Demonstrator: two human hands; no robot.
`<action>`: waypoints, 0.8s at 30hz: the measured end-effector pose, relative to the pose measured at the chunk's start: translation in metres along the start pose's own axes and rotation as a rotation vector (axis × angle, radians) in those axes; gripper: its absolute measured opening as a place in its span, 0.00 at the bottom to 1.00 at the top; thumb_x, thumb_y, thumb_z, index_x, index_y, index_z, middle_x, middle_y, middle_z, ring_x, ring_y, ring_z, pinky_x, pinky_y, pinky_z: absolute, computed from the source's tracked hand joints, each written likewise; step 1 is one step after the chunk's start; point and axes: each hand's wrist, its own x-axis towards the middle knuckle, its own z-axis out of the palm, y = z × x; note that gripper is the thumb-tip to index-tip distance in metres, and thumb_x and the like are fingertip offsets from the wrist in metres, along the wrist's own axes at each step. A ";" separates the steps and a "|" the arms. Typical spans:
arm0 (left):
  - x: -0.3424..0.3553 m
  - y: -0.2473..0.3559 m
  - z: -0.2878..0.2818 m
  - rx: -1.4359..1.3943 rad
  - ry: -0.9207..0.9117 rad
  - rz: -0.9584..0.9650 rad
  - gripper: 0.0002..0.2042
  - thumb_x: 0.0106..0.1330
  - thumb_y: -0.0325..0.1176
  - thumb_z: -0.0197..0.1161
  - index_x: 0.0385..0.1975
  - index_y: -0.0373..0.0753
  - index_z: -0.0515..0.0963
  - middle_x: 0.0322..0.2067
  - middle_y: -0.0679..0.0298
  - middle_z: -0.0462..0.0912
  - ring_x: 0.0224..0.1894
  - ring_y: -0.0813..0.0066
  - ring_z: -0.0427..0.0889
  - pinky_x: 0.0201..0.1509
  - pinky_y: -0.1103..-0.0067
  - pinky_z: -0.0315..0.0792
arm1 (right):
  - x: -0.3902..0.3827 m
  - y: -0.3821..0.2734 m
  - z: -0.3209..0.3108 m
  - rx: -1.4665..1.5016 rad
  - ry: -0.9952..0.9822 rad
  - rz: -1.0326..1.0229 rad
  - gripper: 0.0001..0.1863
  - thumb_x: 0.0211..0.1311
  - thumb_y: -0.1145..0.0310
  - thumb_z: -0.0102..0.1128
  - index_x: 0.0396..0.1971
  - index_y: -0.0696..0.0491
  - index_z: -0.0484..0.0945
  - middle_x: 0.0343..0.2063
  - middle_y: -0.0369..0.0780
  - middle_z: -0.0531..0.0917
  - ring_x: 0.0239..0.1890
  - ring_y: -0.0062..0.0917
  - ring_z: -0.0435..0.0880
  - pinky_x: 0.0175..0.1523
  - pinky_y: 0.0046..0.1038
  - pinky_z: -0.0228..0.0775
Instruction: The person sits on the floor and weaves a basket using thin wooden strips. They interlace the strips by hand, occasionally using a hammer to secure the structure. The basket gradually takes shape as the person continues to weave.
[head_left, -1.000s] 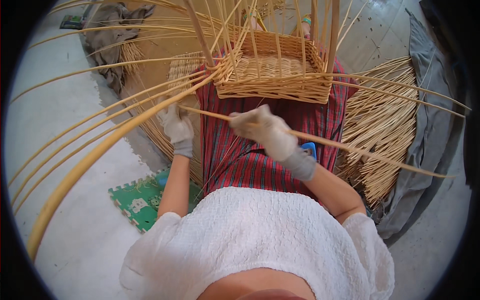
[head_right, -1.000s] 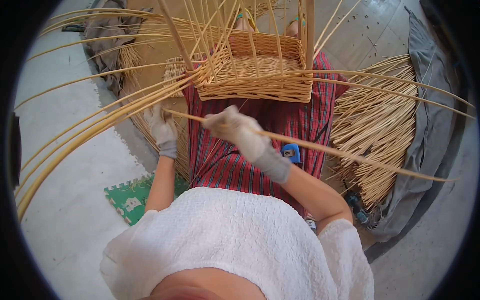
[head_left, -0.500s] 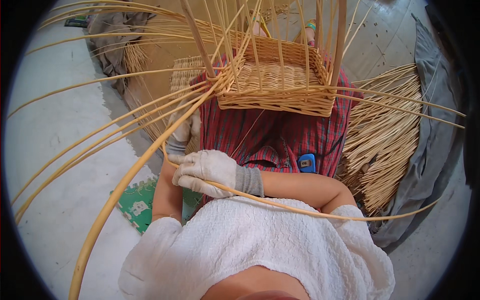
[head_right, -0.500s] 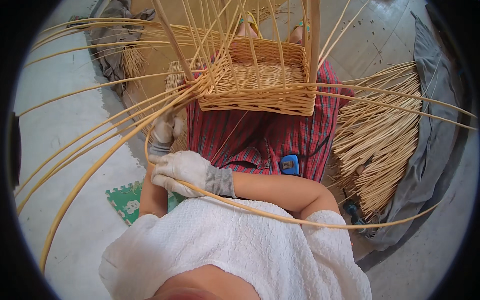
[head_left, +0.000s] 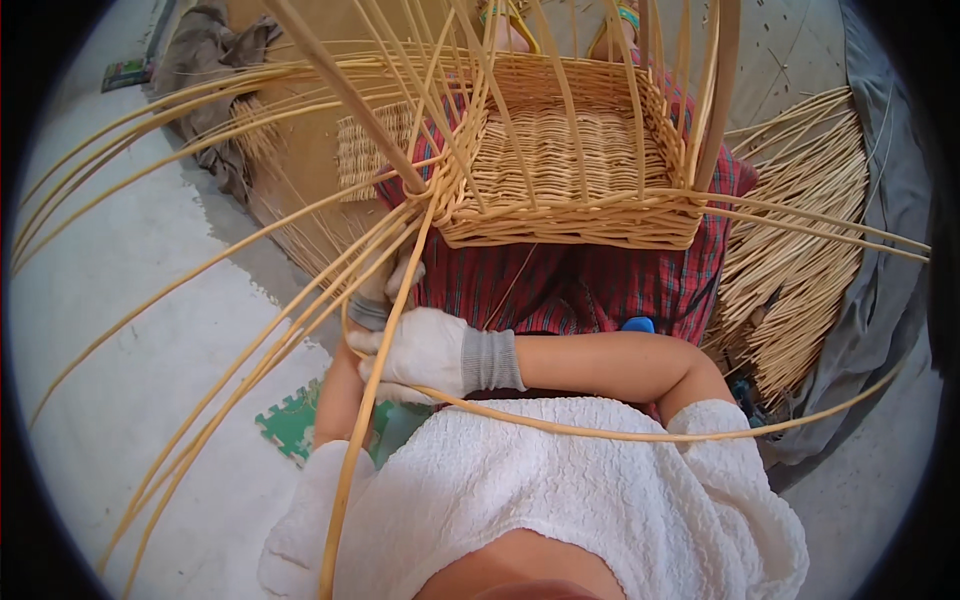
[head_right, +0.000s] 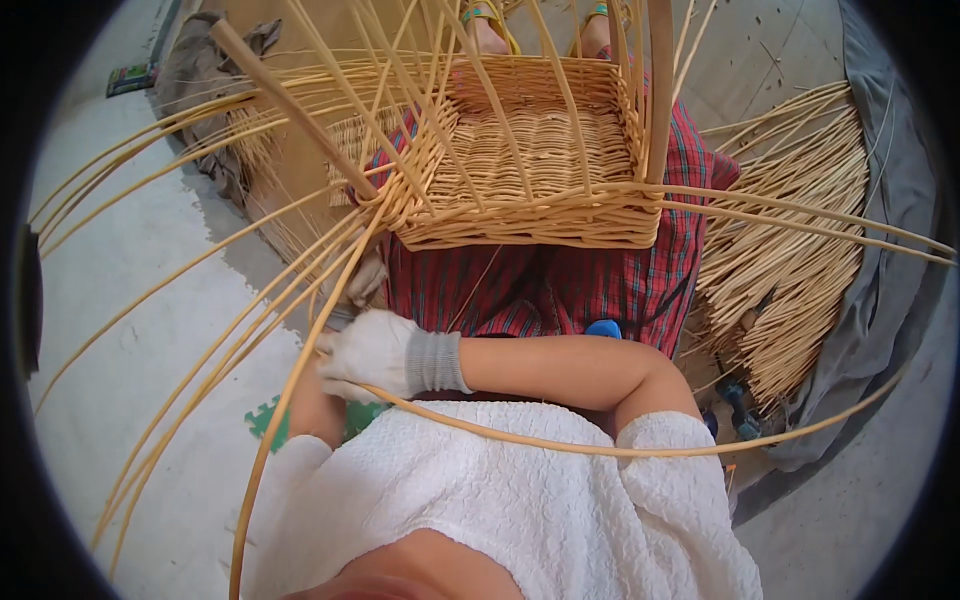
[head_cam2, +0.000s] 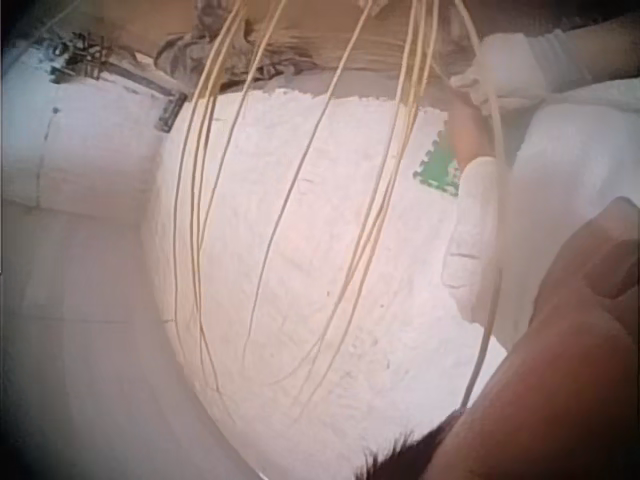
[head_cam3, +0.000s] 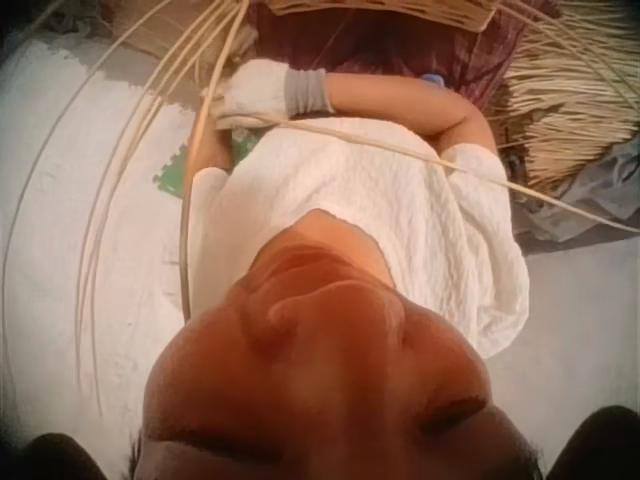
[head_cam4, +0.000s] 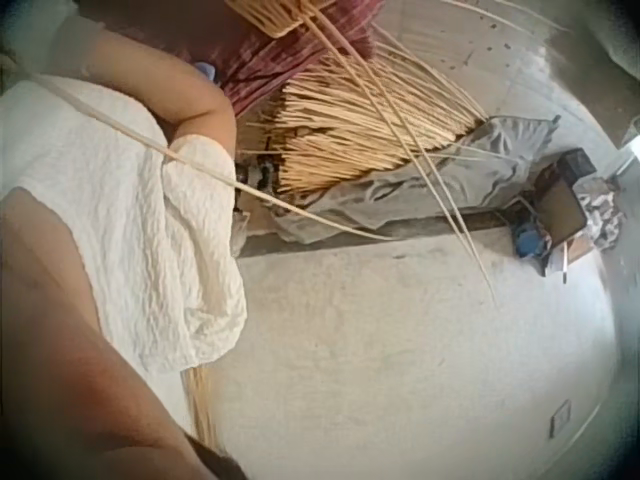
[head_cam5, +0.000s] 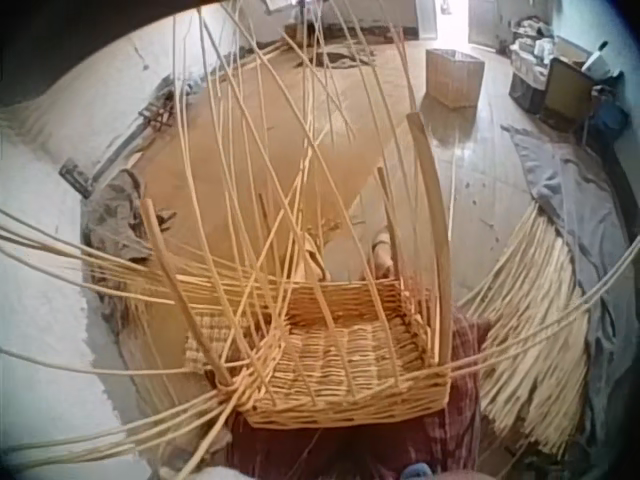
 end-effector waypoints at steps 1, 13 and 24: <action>0.000 -0.011 0.006 -0.038 0.035 0.000 0.27 0.80 0.53 0.44 0.64 0.36 0.73 0.07 0.70 0.63 0.06 0.81 0.58 0.11 0.82 0.53 | -0.004 0.001 -0.001 -0.011 -0.011 -0.015 0.14 0.67 0.55 0.56 0.29 0.51 0.76 0.36 0.44 0.77 0.27 0.37 0.84 0.30 0.40 0.78; 0.010 0.001 0.074 0.704 0.298 0.414 0.24 0.74 0.39 0.61 0.65 0.34 0.69 0.35 0.59 0.83 0.31 0.74 0.81 0.37 0.80 0.78 | -0.035 -0.036 -0.125 0.075 -0.247 0.079 0.11 0.60 0.56 0.59 0.30 0.48 0.75 0.53 0.39 0.82 0.25 0.36 0.85 0.26 0.39 0.76; 0.026 -0.050 0.075 0.761 0.390 0.396 0.28 0.62 0.35 0.75 0.59 0.33 0.73 0.48 0.55 0.83 0.49 0.63 0.83 0.54 0.72 0.79 | -0.037 -0.041 -0.088 -0.150 -0.293 0.072 0.07 0.59 0.56 0.66 0.31 0.42 0.83 0.31 0.35 0.83 0.33 0.31 0.82 0.35 0.36 0.72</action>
